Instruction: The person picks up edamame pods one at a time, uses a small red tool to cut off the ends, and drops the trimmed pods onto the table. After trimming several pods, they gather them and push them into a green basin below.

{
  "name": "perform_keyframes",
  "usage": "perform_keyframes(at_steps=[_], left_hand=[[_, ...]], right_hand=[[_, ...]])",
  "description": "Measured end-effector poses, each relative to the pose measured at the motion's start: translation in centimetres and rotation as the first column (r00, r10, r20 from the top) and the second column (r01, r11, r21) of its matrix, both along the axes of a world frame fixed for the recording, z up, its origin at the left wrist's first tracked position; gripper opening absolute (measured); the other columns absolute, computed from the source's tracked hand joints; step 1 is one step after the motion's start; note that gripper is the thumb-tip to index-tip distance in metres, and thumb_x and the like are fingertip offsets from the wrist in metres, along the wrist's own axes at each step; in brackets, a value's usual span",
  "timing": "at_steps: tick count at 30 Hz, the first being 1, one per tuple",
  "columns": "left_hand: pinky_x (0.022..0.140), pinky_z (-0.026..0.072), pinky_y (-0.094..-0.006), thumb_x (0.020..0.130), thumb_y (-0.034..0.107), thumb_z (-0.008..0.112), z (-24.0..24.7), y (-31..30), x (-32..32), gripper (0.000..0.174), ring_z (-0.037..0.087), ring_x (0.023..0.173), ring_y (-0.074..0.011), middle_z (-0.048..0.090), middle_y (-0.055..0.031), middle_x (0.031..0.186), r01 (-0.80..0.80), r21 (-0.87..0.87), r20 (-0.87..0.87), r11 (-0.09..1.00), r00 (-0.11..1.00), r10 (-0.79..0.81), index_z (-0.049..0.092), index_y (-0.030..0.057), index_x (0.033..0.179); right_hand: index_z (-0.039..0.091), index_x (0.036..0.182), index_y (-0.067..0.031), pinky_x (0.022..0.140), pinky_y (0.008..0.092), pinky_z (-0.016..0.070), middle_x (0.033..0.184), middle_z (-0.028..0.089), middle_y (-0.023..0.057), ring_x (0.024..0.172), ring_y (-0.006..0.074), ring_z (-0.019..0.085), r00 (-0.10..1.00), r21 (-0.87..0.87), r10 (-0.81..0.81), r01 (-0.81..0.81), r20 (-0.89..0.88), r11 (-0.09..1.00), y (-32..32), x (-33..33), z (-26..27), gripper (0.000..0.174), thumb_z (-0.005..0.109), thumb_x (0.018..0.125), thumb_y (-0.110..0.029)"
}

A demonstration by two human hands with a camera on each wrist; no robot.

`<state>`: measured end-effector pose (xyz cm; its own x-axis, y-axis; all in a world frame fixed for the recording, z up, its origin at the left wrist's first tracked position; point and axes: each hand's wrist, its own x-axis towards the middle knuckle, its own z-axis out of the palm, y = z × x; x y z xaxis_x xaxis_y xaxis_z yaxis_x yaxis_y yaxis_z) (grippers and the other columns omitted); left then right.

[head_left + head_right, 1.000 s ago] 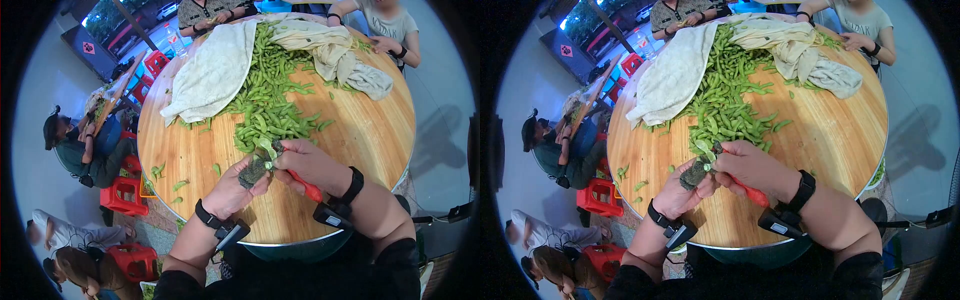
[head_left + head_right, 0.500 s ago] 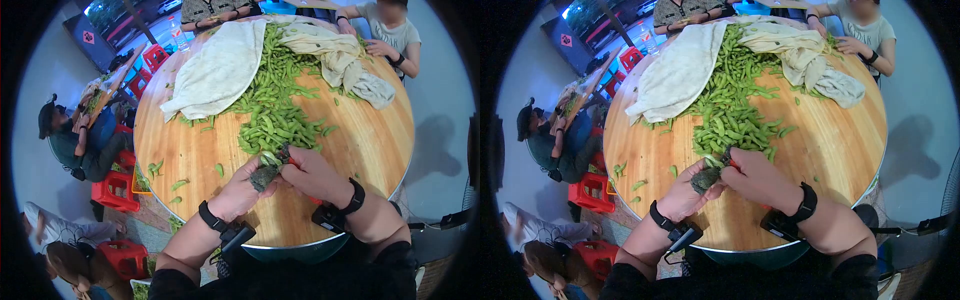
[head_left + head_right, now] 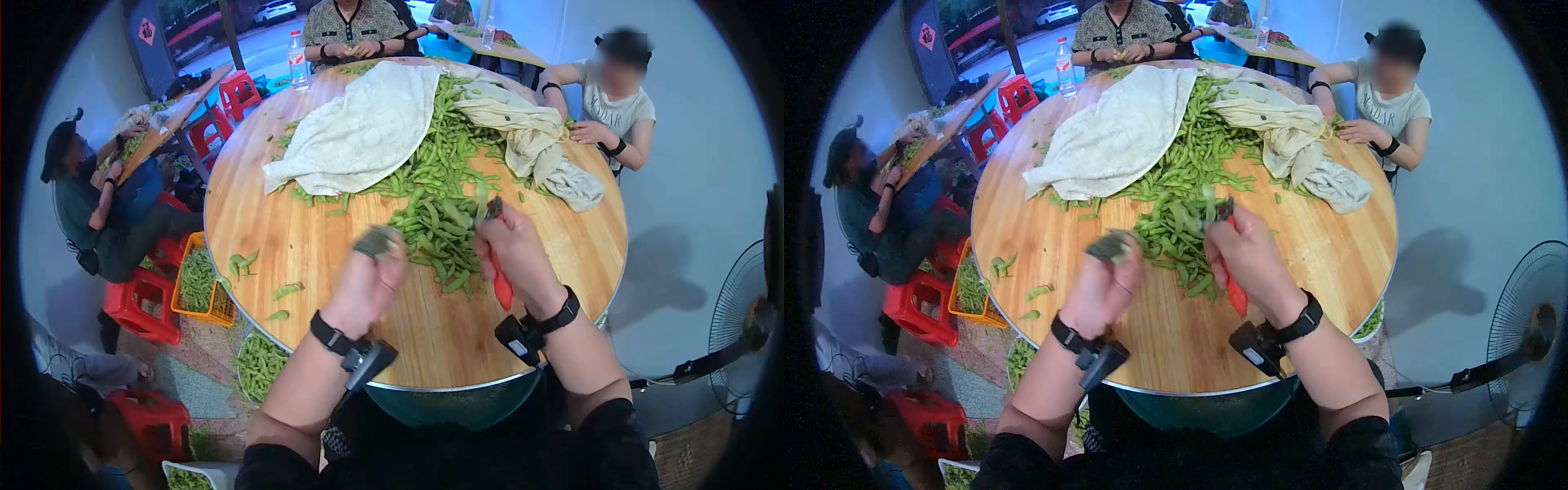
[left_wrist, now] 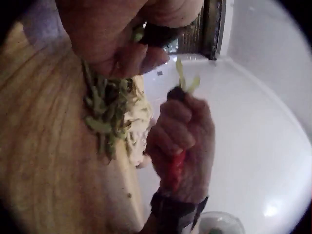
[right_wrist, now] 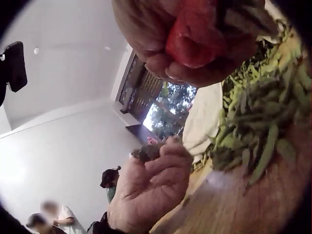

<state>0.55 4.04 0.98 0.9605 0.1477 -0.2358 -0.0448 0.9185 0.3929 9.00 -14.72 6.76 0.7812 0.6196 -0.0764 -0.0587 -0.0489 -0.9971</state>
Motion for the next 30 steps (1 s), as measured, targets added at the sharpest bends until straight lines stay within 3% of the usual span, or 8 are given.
perform_keyframes(at_steps=[1,4,6,13,18,20,22,30], left_hand=[[0.049,0.034,-0.0222,0.089,0.016,0.051,1.2,0.9,-0.5,0.009,0.042,0.056,-0.0098,0.053,-0.0009,0.075,-0.112,-0.226,0.024,0.968,0.992,0.121,0.055,0.0075,0.091],[0.05,0.0356,-0.0233,0.088,0.013,0.052,0.1,4.0,-1.2,0.013,0.042,0.057,-0.0115,0.05,-0.0041,0.075,-0.096,-0.192,0.416,0.977,0.893,0.17,0.052,0.0017,0.094],[0.051,0.0365,-0.024,0.086,0.011,0.052,1.1,4.4,-1.8,0.015,0.042,0.06,-0.0131,0.049,-0.0077,0.078,-0.317,-0.232,0.395,0.92,0.833,0.387,0.051,-0.0012,0.095],[0.047,0.041,-0.022,0.088,0.018,0.054,1.7,4.0,-1.7,0.016,0.05,0.059,-0.0149,0.055,-0.0087,0.075,-0.349,-0.164,0.181,0.923,0.909,0.375,0.052,0.002,0.092],[0.039,0.0349,-0.0192,0.089,0.036,0.057,1.2,1.5,-0.6,0.025,0.045,0.05,-0.0096,0.056,-0.0015,0.069,-0.089,-0.149,-0.11,0.985,0.991,0.073,0.054,0.0122,0.083],[0.038,0.0296,-0.0178,0.089,0.041,0.055,0.7,0.5,-1.1,0.029,0.04,0.048,-0.0074,0.053,-0.0002,0.067,0.283,0.466,-0.18,0.838,0.958,-0.223,0.054,0.0118,0.085],[0.039,0.0251,-0.0192,0.09,0.041,0.054,0.9,-0.3,-1.1,0.029,0.037,0.047,-0.0062,0.049,0.0021,0.066,0.337,0.459,-0.206,0.822,0.94,-0.271,0.054,0.0115,0.088],[0.04,0.0248,-0.0187,0.094,0.03,0.05,1.0,-1.1,-1.0,0.024,0.036,0.05,-0.0061,0.046,0.0005,0.068,0.484,0.454,-0.182,0.748,0.872,-0.454,0.055,0.0065,0.094]], right_hand=[[0.051,0.085,-0.003,0.04,0.0232,0.0385,0.063,0.052,0.0011,0.045,0.0083,0.049,0.997,-0.022,-0.025,0.027,0.076,0.999,0.5,0.0,0.5,0.015,0.052,0.089,-0.018],[0.051,0.086,-0.003,0.043,0.0296,0.0426,0.063,0.055,0.0057,0.049,0.0173,0.055,0.986,-0.21,-0.021,0.056,0.164,0.976,2.8,-2.5,0.6,0.014,0.053,0.087,-0.017],[0.049,0.085,-0.0016,0.05,0.0385,0.0464,0.066,0.058,0.0152,0.055,0.0323,0.058,0.427,-0.463,0.468,-0.123,0.774,0.878,3.6,-3.0,-0.9,0.014,0.054,0.084,-0.015],[0.048,0.085,-0.0021,0.056,0.0444,0.0461,0.076,0.057,0.0185,0.069,0.036,0.059,0.235,-0.753,0.716,0.225,0.657,0.618,-0.2,-1.6,-2.2,0.014,0.05,0.085,-0.016],[0.049,0.095,-0.0039,0.058,0.0388,0.0489,0.084,0.059,0.0163,0.071,0.0346,0.06,0.36,-0.687,0.605,0.166,0.71,0.708,-1.1,0.4,-2.8,0.014,0.054,0.084,-0.011],[0.05,0.1,-0.0045,0.059,0.0369,0.0495,0.085,0.059,0.0156,0.071,0.0338,0.06,0.443,-0.56,0.466,0.102,0.766,0.822,-1.1,1.3,-2.8,0.019,0.056,0.083,-0.01],[0.049,0.096,-0.0002,0.057,0.0402,0.049,0.084,0.061,0.0181,0.072,0.0337,0.062,0.807,-0.162,0.113,-0.021,0.58,0.987,-0.3,0.9,-1.6,0.02,0.059,0.08,-0.01],[0.051,0.102,-0.0023,0.054,0.0364,0.049,0.075,0.06,0.0177,0.064,0.0326,0.061,0.372,-0.401,0.373,-0.001,0.85,0.916,-0.4,0.0,-2.6,0.022,0.057,0.082,-0.01]])
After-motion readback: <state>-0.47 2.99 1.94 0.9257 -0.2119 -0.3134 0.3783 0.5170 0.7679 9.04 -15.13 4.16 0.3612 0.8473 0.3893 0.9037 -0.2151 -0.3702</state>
